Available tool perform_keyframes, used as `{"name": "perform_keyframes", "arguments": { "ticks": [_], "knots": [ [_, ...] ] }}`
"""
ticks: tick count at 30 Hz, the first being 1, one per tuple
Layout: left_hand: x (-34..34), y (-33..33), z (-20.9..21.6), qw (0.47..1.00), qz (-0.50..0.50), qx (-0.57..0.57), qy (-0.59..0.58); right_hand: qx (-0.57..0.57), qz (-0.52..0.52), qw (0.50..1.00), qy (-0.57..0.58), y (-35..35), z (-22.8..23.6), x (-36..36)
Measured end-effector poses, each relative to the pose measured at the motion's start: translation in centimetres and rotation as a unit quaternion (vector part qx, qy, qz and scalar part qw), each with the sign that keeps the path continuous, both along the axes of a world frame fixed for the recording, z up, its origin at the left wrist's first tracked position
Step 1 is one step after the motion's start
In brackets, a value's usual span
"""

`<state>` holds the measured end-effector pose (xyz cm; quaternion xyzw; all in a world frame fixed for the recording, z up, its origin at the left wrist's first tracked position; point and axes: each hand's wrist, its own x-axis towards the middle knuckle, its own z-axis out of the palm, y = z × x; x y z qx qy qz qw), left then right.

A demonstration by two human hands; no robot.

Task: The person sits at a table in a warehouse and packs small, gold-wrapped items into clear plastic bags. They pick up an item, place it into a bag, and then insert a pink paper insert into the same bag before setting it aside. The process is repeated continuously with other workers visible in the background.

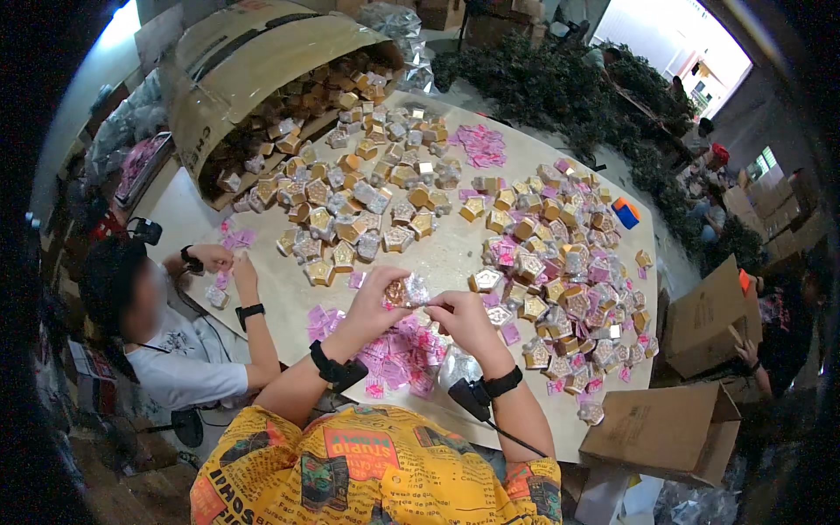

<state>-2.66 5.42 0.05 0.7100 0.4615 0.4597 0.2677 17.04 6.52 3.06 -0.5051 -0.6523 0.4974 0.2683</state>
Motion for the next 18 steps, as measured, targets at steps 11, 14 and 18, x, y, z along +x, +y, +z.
{"name": "perform_keyframes", "arguments": {
  "ticks": [11, 14, 18],
  "knots": [
    [4.2, -1.1, -1.7, 0.995, -0.063, -0.037, 0.067, -0.152, -0.024, 0.978, 0.144, -1.1, -6.3, 5.4],
    [5.2, -1.1, -1.6, 0.989, -0.081, -0.038, 0.115, -0.155, -0.018, 0.977, 0.146, -1.4, -6.8, 6.5],
    [6.6, -1.5, -2.2, 0.988, -0.092, -0.026, 0.119, -0.145, 0.02, 0.981, 0.129, -1.2, -6.7, 7.7]
  ]
}}
